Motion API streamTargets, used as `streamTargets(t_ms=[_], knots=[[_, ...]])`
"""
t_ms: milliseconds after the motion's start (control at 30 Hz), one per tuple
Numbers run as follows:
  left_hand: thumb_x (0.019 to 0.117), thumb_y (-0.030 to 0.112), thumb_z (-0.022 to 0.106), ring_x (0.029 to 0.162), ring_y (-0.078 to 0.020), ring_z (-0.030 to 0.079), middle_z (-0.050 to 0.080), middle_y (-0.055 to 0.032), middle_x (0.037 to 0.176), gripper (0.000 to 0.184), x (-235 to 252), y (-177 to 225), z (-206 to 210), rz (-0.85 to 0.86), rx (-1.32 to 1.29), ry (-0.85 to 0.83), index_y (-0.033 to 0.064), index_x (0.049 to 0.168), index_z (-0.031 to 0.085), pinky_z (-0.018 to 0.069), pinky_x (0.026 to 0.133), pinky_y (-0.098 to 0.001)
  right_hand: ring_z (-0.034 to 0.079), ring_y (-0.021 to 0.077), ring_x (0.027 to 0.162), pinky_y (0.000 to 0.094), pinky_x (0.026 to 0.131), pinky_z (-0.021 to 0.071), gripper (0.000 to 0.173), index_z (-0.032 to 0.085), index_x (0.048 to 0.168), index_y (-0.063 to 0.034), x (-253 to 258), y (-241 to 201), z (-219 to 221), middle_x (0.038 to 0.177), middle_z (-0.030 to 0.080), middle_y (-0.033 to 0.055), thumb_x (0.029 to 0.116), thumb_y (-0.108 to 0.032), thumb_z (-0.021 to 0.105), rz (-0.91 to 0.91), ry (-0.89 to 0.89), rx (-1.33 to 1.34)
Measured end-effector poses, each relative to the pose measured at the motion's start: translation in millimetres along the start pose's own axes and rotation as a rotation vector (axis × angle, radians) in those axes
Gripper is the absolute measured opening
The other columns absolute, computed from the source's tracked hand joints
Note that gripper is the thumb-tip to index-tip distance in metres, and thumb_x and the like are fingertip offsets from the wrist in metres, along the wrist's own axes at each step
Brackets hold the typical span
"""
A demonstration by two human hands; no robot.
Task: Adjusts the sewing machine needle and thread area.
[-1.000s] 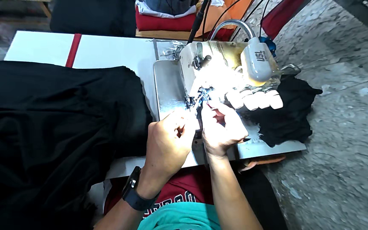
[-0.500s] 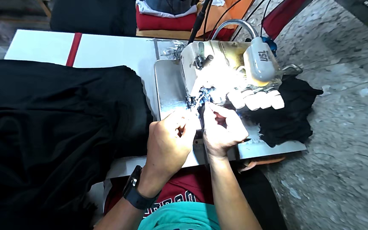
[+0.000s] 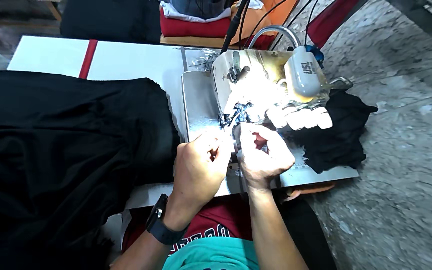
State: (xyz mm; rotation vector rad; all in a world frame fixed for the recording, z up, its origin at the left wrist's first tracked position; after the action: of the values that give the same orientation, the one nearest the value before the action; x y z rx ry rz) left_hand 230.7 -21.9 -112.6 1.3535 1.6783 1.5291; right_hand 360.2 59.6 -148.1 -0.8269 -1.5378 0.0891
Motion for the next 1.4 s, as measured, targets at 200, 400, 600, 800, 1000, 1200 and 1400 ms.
streamTargets(t_ms=[200, 400, 600, 800, 1000, 1200, 1400], knots=[[0.0917, 0.012, 0.066, 0.049, 0.0003, 0.052, 0.059, 0.0097, 0.06, 0.006, 0, 0, -1, 0.001, -0.005, 0.014, 0.0138, 0.089, 0.071, 0.0434, 0.044, -0.0168, 0.062, -0.0031, 0.064, 0.0131, 0.059, 0.0531, 0.013, 0.076, 0.097, -0.0016, 0, -6, 0, 0.08, 0.071, -0.0011, 0.0855, -0.007, 0.077, 0.14, -0.027, -0.003], [0.0897, 0.007, 0.067, 0.048, 0.0004, 0.054, 0.061, 0.0088, 0.061, 0.011, -5, 2, -10, -0.032, -0.02, 0.048, 0.0117, 0.097, 0.073, 0.0449, 0.044, -0.0162, 0.062, -0.0024, 0.064, 0.0134, 0.059, 0.053, 0.016, 0.077, 0.101, -0.0016, -1, -7, -1, 0.082, 0.072, 0.0005, 0.0853, -0.006, 0.078, 0.162, -0.034, 0.015], [0.0944, 0.014, 0.066, 0.049, 0.0012, 0.054, 0.059, 0.0097, 0.059, 0.006, -17, 4, -16, -0.032, 0.003, 0.043, 0.0129, 0.09, 0.069, 0.0434, 0.044, -0.0154, 0.061, 0.0004, 0.066, 0.015, 0.06, 0.0526, 0.012, 0.078, 0.094, -0.0022, -5, -24, -12, 0.083, 0.071, 0.0018, 0.0842, -0.008, 0.078, 0.068, -0.098, 0.062], [0.0969, 0.017, 0.064, 0.049, 0.0005, 0.053, 0.058, 0.0096, 0.059, 0.012, -25, 9, -15, 0.001, 0.036, 0.029, 0.0135, 0.087, 0.07, 0.0431, 0.045, -0.0165, 0.058, 0.0011, 0.06, 0.017, 0.052, 0.0469, 0.028, 0.079, 0.117, -0.011, 10, -29, -4, 0.084, 0.073, -0.0004, 0.0885, -0.011, 0.078, 0.049, -0.199, -0.059], [0.0981, 0.019, 0.063, 0.05, 0.0015, 0.053, 0.059, 0.0102, 0.06, 0.013, -33, 10, -16, 0.021, 0.053, 0.007, 0.0114, 0.093, 0.072, 0.0436, 0.046, -0.0156, 0.061, 0.0019, 0.065, 0.0179, 0.058, 0.0517, 0.01, 0.081, 0.098, -0.0106, 5, -29, -1, 0.086, 0.073, -0.0003, 0.0896, -0.011, 0.076, 0.097, -0.185, -0.044], [0.1001, 0.013, 0.061, 0.062, -0.0049, 0.067, 0.07, 0.0043, 0.073, 0.014, -38, 4, -25, 0.021, -0.008, 0.058, 0.0063, 0.108, 0.07, 0.0576, 0.058, -0.0193, 0.063, 0.0015, 0.068, 0.0187, 0.062, 0.0546, 0.007, 0.079, 0.094, -0.0116, -3, -35, -11, 0.085, 0.072, -0.0018, 0.0897, -0.016, 0.076, 0.25, -0.248, 0.017], [0.1069, 0.009, 0.047, 0.072, -0.01, 0.066, 0.07, -0.0022, 0.095, 0.019, -31, 7, -19, -0.057, -0.097, 0.11, 0.0076, 0.12, 0.062, 0.0556, 0.063, -0.0221, 0.059, -0.0003, 0.061, 0.0169, 0.058, 0.0518, 0.006, 0.076, 0.086, -0.0079, -15, -39, -23, 0.075, 0.068, -0.002, 0.087, -0.013, 0.074, 0.279, -0.289, 0.12]])
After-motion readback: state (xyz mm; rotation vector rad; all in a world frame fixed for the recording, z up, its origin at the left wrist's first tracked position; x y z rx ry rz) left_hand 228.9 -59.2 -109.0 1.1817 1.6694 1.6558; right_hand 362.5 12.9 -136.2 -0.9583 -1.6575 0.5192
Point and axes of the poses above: each hand's wrist, its own x-axis towards the middle knuckle, its own z-axis out of the palm, y = z × x, the point moved 1 cm from there along x, towards the middle knuckle
